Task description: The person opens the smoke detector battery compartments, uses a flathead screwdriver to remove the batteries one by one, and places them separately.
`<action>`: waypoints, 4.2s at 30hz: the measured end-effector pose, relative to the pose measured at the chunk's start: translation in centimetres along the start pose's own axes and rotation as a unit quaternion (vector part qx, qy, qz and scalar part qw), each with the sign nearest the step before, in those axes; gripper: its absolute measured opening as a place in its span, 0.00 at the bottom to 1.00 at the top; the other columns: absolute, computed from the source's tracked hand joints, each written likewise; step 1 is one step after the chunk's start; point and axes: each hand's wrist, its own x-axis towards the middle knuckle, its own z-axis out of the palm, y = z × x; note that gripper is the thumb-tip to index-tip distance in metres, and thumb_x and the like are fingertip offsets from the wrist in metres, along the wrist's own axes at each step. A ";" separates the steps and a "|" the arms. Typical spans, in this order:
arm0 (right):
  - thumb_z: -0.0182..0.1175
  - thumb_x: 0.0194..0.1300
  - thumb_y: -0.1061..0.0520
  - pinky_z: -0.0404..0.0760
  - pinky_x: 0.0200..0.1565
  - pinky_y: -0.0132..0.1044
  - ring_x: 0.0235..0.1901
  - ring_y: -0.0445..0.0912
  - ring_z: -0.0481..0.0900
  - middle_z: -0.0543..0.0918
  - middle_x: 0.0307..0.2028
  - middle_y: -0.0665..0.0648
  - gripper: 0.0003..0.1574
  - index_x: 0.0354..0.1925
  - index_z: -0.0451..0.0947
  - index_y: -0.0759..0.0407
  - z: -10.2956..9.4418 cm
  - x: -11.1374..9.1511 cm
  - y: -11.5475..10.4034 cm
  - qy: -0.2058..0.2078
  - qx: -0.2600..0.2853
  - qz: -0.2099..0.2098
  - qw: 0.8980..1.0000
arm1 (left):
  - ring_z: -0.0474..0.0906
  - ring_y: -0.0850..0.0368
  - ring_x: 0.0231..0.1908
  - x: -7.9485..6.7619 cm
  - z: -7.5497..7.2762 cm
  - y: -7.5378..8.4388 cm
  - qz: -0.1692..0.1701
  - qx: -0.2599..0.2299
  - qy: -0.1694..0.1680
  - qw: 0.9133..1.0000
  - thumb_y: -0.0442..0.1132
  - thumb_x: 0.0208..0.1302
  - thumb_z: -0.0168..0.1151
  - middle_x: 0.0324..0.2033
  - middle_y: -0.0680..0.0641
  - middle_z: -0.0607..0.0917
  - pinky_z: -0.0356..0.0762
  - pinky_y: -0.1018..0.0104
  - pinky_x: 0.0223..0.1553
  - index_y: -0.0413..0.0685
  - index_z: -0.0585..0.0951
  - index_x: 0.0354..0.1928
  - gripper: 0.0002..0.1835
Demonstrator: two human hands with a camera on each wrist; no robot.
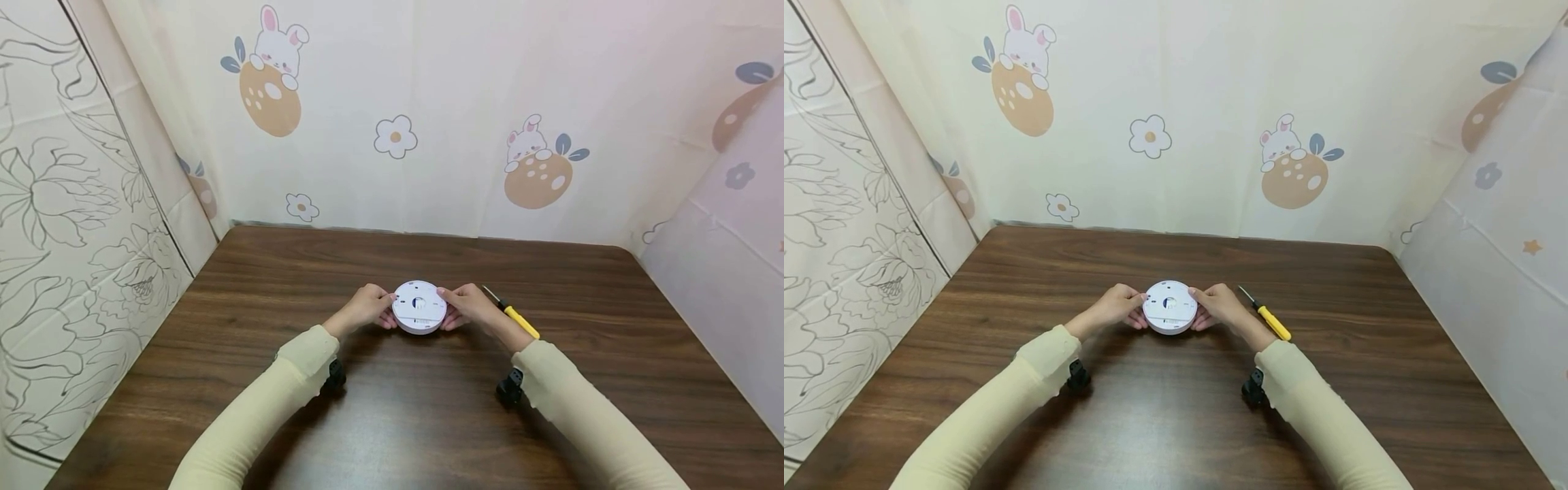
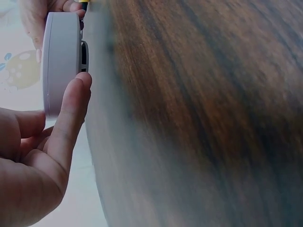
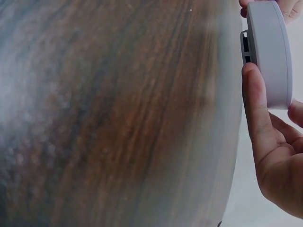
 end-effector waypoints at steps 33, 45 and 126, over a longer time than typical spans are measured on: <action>0.47 0.75 0.50 0.82 0.27 0.38 0.19 0.46 0.82 0.82 0.20 0.62 0.29 0.38 0.75 0.78 0.9 0.6 0.9 0.002 0.005 0.031 1.000 | 0.78 0.56 0.18 0.1 -0.1 -0.8 -0.020 -0.005 -0.022 1.000 0.31 0.73 0.45 0.19 0.38 0.82 0.81 0.65 0.26 0.26 0.78 0.34 0.15; 0.46 0.75 0.49 0.83 0.28 0.40 0.20 0.47 0.82 0.82 0.22 0.63 0.29 0.39 0.76 0.77 0.8 0.5 0.3 -0.001 -0.012 0.035 0.999 | 0.79 0.55 0.18 0.5 -0.3 -1.0 -0.018 0.011 -0.024 0.999 0.31 0.73 0.45 0.20 0.38 0.82 0.81 0.63 0.26 0.26 0.78 0.34 0.15; 0.74 0.50 0.55 0.81 0.39 0.38 0.36 0.45 0.80 0.82 0.39 0.58 0.35 0.53 0.77 0.70 0.2 -0.5 0.2 0.024 -0.271 -0.229 0.935 | 0.76 0.51 0.46 1.9 -1.4 -1.0 0.198 0.299 -0.030 0.933 0.39 0.38 0.82 0.47 0.40 0.80 0.73 0.61 0.51 0.33 0.76 0.51 0.36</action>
